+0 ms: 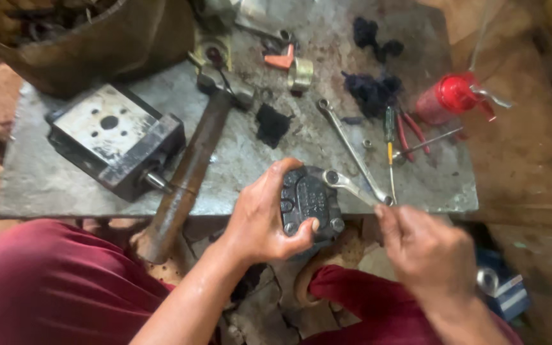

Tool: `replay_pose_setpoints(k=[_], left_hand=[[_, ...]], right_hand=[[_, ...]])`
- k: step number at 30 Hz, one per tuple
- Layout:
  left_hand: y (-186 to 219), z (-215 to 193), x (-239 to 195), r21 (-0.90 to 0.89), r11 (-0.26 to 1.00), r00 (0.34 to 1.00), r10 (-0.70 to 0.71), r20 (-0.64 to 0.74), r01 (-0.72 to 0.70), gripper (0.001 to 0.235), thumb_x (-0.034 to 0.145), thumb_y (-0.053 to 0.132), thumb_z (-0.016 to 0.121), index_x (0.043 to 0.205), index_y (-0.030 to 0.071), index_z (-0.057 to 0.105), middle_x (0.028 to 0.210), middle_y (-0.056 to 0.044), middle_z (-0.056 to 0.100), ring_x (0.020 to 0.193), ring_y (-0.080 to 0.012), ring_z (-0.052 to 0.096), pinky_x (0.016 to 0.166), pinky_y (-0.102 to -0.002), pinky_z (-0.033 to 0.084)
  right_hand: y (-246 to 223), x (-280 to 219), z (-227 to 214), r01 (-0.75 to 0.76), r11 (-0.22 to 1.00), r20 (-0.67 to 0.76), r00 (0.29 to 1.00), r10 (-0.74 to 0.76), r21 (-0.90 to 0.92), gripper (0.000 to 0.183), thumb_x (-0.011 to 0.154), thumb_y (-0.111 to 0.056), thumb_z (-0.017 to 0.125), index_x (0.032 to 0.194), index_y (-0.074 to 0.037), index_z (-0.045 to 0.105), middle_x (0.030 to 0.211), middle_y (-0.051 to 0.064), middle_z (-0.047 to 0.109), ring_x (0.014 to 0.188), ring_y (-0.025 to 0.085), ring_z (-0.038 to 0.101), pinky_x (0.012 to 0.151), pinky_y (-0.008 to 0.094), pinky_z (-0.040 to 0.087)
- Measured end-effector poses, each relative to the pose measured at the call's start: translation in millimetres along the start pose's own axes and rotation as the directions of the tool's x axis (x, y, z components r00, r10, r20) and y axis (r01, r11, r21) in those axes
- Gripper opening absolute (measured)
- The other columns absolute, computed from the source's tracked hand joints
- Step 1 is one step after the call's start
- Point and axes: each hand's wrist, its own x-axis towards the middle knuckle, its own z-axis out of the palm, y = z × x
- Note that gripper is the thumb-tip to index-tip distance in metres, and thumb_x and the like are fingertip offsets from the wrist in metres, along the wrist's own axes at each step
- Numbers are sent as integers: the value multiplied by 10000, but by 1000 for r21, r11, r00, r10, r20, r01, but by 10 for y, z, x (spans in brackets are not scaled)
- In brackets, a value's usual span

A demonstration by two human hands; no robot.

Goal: The person assembles a metal pump housing by hand and using a wrench and a screwdriver. They insert internal components, fit a metal cover onto the unit, and tighten several bolts.

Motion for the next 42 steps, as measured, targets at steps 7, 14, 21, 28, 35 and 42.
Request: replay_pose_setpoints(k=[7,14,21,28,35,42], left_hand=[[-151,-106,165,-25,999,984,-23,179,28,761,707,323,728,1375,23,521,1204,-222,674,1105,-408,688,936,-424,554],[-157,-77,148,-35,999,981,-12,193,19,786,704,330,728,1387,13,502,1192,-218,671,1111,-400,692,960,-414,550],[-88,-76,114,-6,1000,985,-19,171,21,781,697,303,732,1389,21,505,1244,-218,658,1156,-409,661,983,-424,530],[-51,-90,97,-10,999,988,-30,151,32,758,705,317,743,1369,26,521,1223,-218,661,1136,-409,659,972,-427,527],[-37,-102,87,-6,1000,995,30,95,-30,718,726,308,755,1351,36,530,1191,-232,672,1114,-430,666,947,-441,539],[-9,-133,40,-33,999,997,17,73,-14,686,734,308,767,1333,59,544,1165,-229,688,1095,-429,673,914,-454,542]], right_hand=[[595,676,259,421,901,-86,906,-414,107,443,915,-404,704,666,-71,551,657,98,591,590,296,601,543,423,469],[754,858,361,461,876,-75,887,-455,138,590,860,-581,657,623,-61,510,600,88,495,575,291,556,527,429,443],[509,583,56,142,978,-9,990,-142,155,566,896,-536,648,622,-59,519,595,117,526,547,324,569,514,449,440],[-218,-45,-175,-244,968,24,970,243,61,317,942,-435,631,871,-145,740,740,104,674,655,379,654,546,466,502],[-739,-277,-352,-212,963,108,967,232,-169,489,919,-272,594,1408,-247,586,887,80,647,689,323,685,593,476,549],[-1080,-354,-425,-160,952,296,925,237,-263,725,873,-163,588,1571,-123,393,970,122,638,677,339,685,588,478,561]])
